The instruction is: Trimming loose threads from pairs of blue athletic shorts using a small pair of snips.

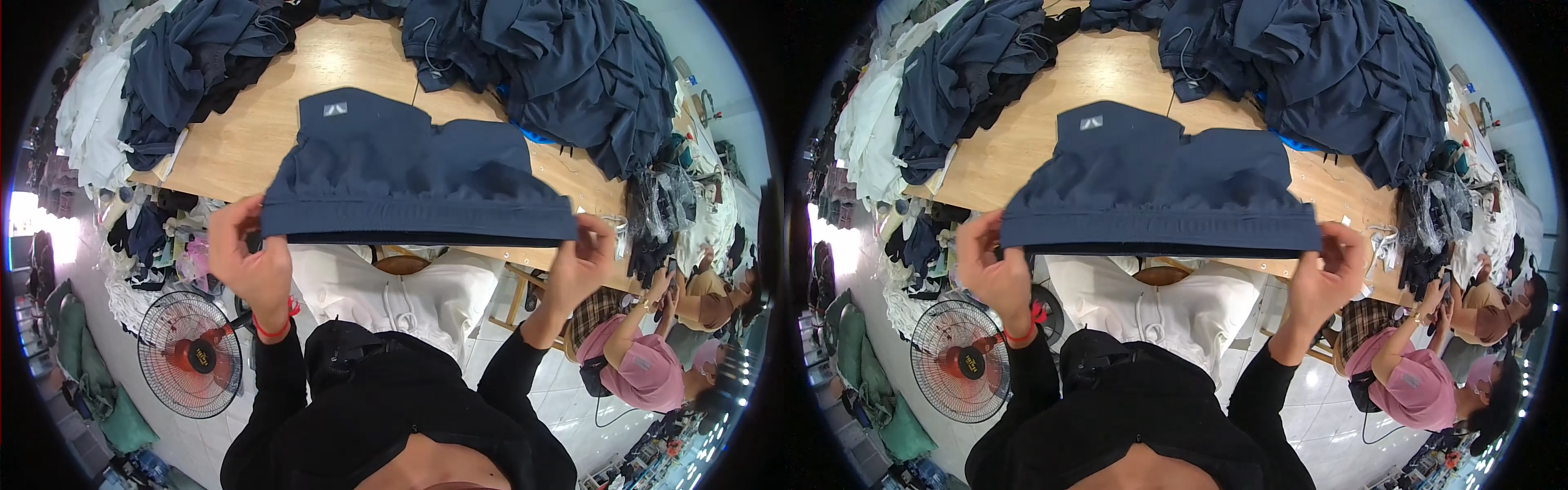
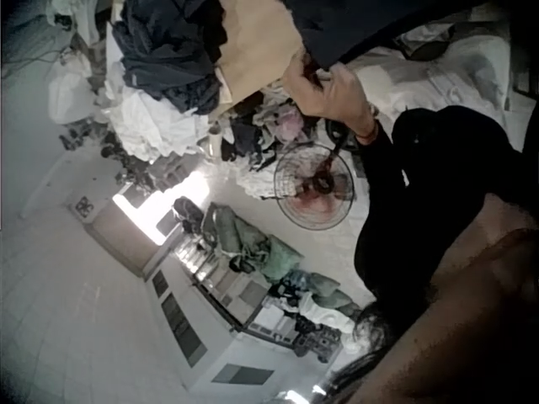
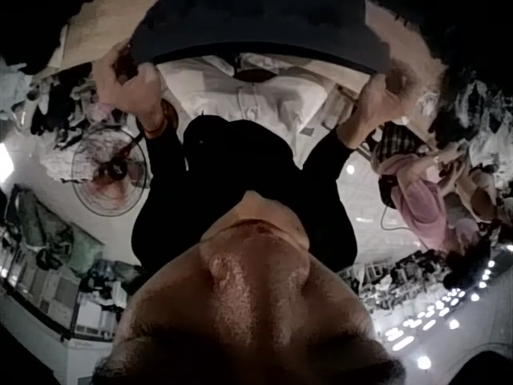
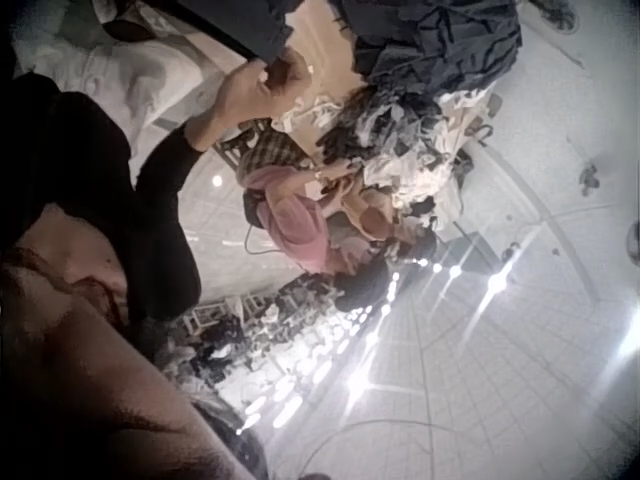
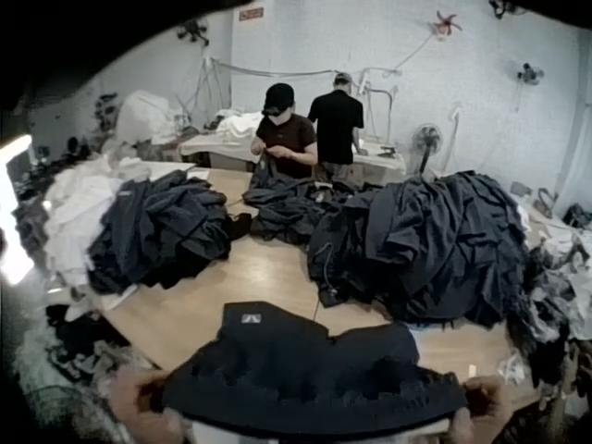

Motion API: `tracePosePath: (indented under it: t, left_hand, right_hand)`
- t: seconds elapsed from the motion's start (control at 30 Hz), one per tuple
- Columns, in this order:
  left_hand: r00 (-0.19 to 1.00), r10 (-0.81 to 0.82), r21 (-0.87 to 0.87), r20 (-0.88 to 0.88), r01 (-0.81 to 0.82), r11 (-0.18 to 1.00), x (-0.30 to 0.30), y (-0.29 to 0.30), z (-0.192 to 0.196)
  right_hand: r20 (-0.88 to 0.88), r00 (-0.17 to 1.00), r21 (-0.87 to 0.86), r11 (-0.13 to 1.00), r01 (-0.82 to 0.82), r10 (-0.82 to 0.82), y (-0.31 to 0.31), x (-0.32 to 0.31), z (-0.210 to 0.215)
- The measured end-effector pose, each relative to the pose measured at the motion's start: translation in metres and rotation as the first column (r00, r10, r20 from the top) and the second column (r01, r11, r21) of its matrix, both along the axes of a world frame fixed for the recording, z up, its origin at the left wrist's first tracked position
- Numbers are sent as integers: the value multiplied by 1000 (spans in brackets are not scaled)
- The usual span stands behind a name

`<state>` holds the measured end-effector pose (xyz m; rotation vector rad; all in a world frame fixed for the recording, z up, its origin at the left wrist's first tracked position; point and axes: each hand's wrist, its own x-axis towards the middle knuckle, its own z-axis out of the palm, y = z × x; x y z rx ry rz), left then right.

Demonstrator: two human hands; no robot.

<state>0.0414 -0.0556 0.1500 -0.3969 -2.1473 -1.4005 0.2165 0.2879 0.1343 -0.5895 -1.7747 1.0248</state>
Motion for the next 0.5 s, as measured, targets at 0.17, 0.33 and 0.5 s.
tracePosePath:
  t: [0.17,0.33,0.5]
  left_hand:
    - [994,-75,-45,-82,72,996,-60,38,33]
    - [948,-157,-241,-278,89,966,-180,87,24]
    - [837,71,72,-543,-38,997,-120,87,80]
  right_hand:
    - [-10,999,99,994,41,-41,24,-57,23]
    - [146,980,2,991,-137,135,77,-156,7]
    - [-300,943,352,935,-35,148,35,-118,56]
